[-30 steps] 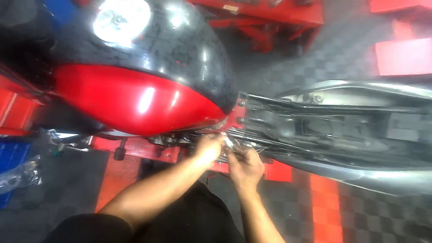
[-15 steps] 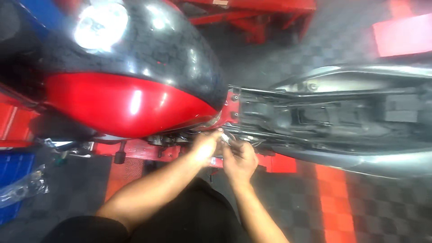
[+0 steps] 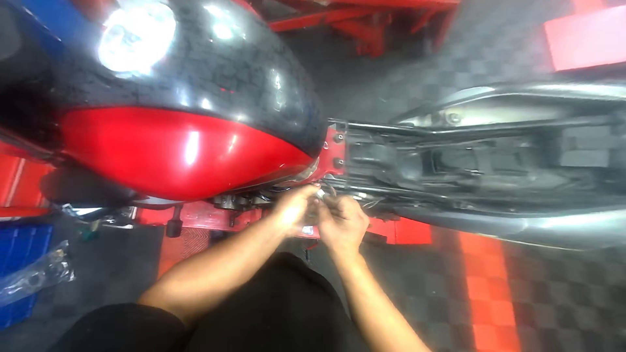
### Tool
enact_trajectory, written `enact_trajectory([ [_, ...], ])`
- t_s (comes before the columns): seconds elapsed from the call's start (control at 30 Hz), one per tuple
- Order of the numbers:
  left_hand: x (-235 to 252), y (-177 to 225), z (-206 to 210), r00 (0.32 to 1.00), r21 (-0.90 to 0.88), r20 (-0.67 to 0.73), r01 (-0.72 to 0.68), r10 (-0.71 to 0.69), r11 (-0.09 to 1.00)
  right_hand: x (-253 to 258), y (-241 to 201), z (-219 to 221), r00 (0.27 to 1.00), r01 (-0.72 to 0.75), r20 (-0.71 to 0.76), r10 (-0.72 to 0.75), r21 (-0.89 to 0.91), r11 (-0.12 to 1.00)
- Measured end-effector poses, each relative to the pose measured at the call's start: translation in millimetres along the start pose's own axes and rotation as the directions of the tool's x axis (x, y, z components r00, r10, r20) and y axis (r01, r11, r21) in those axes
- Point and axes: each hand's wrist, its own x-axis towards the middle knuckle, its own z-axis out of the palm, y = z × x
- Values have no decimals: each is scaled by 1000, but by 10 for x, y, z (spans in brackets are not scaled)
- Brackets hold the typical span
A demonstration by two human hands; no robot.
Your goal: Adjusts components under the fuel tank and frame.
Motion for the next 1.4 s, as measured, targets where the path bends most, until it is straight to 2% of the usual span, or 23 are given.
enact_trajectory([
  [0.1,36,11,-14,1000,31,9,-7,6,999,12,28,36,1000,-1,-5,1,10,1000],
  [0.2,8,-15,-20,997,75,-32,-71,73,995,20,28,-13,999,-6,44,5,19,1000],
  [0.27,-99,-41,-72,988,249,-29,-141,153,958,13,29,-90,993,-66,101,63,29,997],
  [0.3,-203,-25,-85,979,416,-11,-179,201,892,14,37,-139,984,-126,136,118,49,991],
  [0.33,-323,36,-62,972,593,17,-199,235,780,23,56,-187,971,-184,168,168,83,979],
  [0.37,-460,135,4,965,768,52,-203,256,607,35,84,-223,963,-223,186,198,127,967],
  [0.4,-607,265,114,958,905,104,-202,266,375,47,113,-243,961,-237,189,203,178,955],
  [0.47,-807,532,458,926,968,249,-241,283,-65,62,154,-244,970,-218,154,186,232,948],
  [0.53,-735,771,890,853,846,467,-353,234,-399,72,130,-219,981,-190,78,178,199,961],
  [0.6,-315,899,1234,787,589,613,-398,68,-703,83,180,-172,991,-132,27,130,174,976],
  [0.63,-59,921,1325,799,444,600,-383,-49,-810,83,229,-149,994,-107,16,106,172,979],
  [0.67,169,933,1368,835,306,526,-361,-160,-881,90,270,-137,996,-84,6,84,169,982],
  [0.7,336,953,1389,874,199,422,-349,-241,-916,100,304,-135,998,-68,6,68,164,984],
  [0.77,514,1031,1404,882,60,313,-389,-353,-919,109,364,-127,999,-45,5,45,155,987],
  [0.87,596,1123,1478,823,-24,323,-487,-467,-873,73,432,-75,999,-33,-22,38,202,979],
  [0.97,671,1205,1534,721,-37,415,-596,-555,-802,68,499,-43,997,-22,-68,40,240,970],
  [1.07,683,1266,1467,698,-61,409,-621,-587,-781,32,545,15,995,2,-92,23,262,965],
  [1.17,687,1294,1465,716,-50,404,-605,-570,-795,7,576,70,991,16,-130,17,246,969],
  [1.33,813,1168,1604,761,-90,261,-594,-594,-800,-62,553,119,984,25,-175,-2,132,991],
  [1.4,806,1166,1596,757,-107,262,-593,-598,-798,-64,553,112,982,42,-187,-21,110,993],
])
